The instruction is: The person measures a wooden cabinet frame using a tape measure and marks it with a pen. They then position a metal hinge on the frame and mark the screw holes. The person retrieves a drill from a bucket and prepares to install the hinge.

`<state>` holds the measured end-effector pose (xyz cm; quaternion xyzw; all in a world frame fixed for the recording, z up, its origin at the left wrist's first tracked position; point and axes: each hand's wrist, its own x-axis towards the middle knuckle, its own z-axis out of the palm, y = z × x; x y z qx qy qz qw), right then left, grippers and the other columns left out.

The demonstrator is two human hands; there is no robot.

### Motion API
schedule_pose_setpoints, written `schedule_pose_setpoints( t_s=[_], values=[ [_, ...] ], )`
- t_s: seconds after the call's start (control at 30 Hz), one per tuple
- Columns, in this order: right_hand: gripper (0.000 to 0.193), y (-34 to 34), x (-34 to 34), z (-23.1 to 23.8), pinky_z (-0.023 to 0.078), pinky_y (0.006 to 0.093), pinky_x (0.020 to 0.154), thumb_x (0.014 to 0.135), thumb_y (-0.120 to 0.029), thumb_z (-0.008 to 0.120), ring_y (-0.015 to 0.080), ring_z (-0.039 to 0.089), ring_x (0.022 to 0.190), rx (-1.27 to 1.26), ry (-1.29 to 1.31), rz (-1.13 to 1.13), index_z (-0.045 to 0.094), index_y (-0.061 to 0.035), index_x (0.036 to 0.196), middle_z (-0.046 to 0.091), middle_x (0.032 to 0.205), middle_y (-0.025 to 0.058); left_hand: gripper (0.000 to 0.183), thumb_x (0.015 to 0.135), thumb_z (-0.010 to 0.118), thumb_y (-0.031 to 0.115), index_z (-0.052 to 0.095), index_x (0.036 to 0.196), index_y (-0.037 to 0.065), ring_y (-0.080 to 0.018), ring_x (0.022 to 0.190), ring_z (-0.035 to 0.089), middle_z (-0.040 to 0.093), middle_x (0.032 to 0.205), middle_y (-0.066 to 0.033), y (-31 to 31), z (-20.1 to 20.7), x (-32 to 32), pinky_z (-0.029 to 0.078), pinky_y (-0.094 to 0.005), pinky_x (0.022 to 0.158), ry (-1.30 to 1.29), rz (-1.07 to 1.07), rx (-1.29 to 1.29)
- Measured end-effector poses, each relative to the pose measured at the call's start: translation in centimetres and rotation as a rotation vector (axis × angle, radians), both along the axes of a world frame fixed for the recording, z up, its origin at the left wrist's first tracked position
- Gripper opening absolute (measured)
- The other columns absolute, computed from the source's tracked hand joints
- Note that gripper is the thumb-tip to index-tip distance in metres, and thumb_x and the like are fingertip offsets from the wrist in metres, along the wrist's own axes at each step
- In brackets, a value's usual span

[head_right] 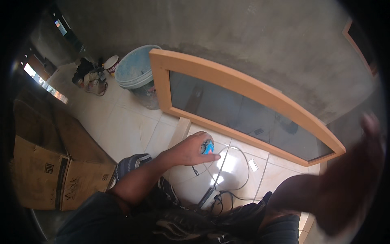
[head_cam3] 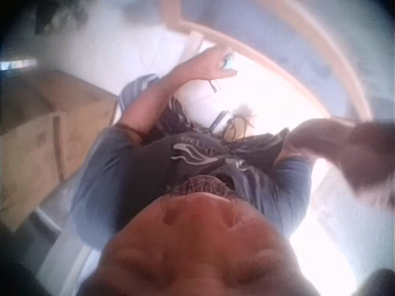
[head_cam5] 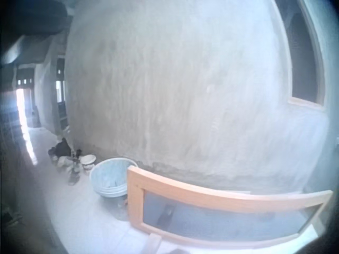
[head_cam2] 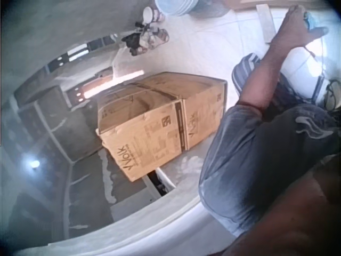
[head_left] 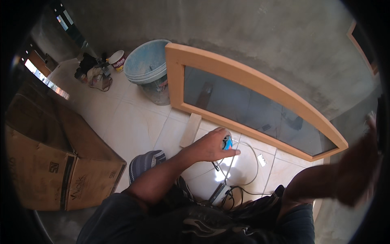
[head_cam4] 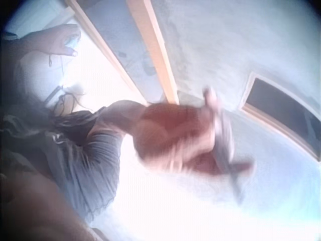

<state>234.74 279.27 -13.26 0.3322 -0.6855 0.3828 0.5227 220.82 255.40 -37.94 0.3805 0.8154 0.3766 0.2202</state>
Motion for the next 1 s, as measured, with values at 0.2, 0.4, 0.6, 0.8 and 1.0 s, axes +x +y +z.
schedule_pose_setpoints(
  t_s=[0.2,0.4,0.6,0.8,1.0],
  values=[
    [0.009,2.1,-10.9,-11.3,0.056,0.0322,0.083,0.090,-0.006,0.065,0.0155,0.068,0.086,-0.436,-0.902,0.201,0.067,-0.0039,0.099,0.068,0.089,0.0061,0.059,0.102,0.063,0.055,0.059,0.114,-0.003,-0.0168,0.082,0.067,0.065,0.095,-0.0111,1.9,-0.4,-1.7,0.055,-0.0318,0.074,-0.572,0.529,0.485],
    [0.017,-1.0,-13.8,-23.2,0.056,0.0323,0.078,0.087,-0.001,0.055,0.0198,0.068,0.077,-0.624,-1.485,0.321,0.070,0.0026,0.093,0.070,0.089,0.0127,0.049,0.104,0.061,0.053,0.057,0.114,0.005,-0.0135,0.093,0.063,0.062,0.102,-0.0051,0.5,-0.3,-3.1,0.052,-0.0338,0.089,-0.706,0.698,0.623],
    [0.037,-4.2,-13.0,-22.0,0.052,0.0388,0.092,0.095,-0.024,0.057,0.0262,0.067,0.098,-0.247,-1.379,0.278,0.070,-0.0003,0.120,0.070,0.102,0.0166,0.043,0.104,0.063,0.048,0.057,0.115,0.007,-0.0153,0.102,0.061,0.060,0.107,-0.0040,0.9,0.1,-3.1,0.051,-0.0370,0.096,-0.898,0.622,0.798],
    [0.061,-5.8,-13.0,-21.0,0.051,0.0417,0.098,0.093,-0.046,0.074,0.0360,0.066,0.110,0.204,-1.077,-0.019,0.064,-0.0051,0.137,0.069,0.118,0.0209,0.040,0.104,0.065,0.042,0.057,0.117,0.005,-0.0172,0.102,0.062,0.061,0.110,-0.0053,1.0,0.8,-2.9,0.052,-0.0369,0.096,-1.012,0.618,0.950],
    [0.058,-4.2,-13.5,-18.7,0.052,0.0379,0.099,0.088,-0.037,0.083,0.0282,0.067,0.113,0.033,-1.149,0.185,0.068,-0.0084,0.137,0.071,0.120,0.0160,0.031,0.104,0.067,0.029,0.059,0.118,0.003,-0.0181,0.103,0.065,0.065,0.112,-0.0087,-0.1,1.0,-4.6,0.055,-0.0371,0.095,-1.139,0.484,1.088]
  ],
)
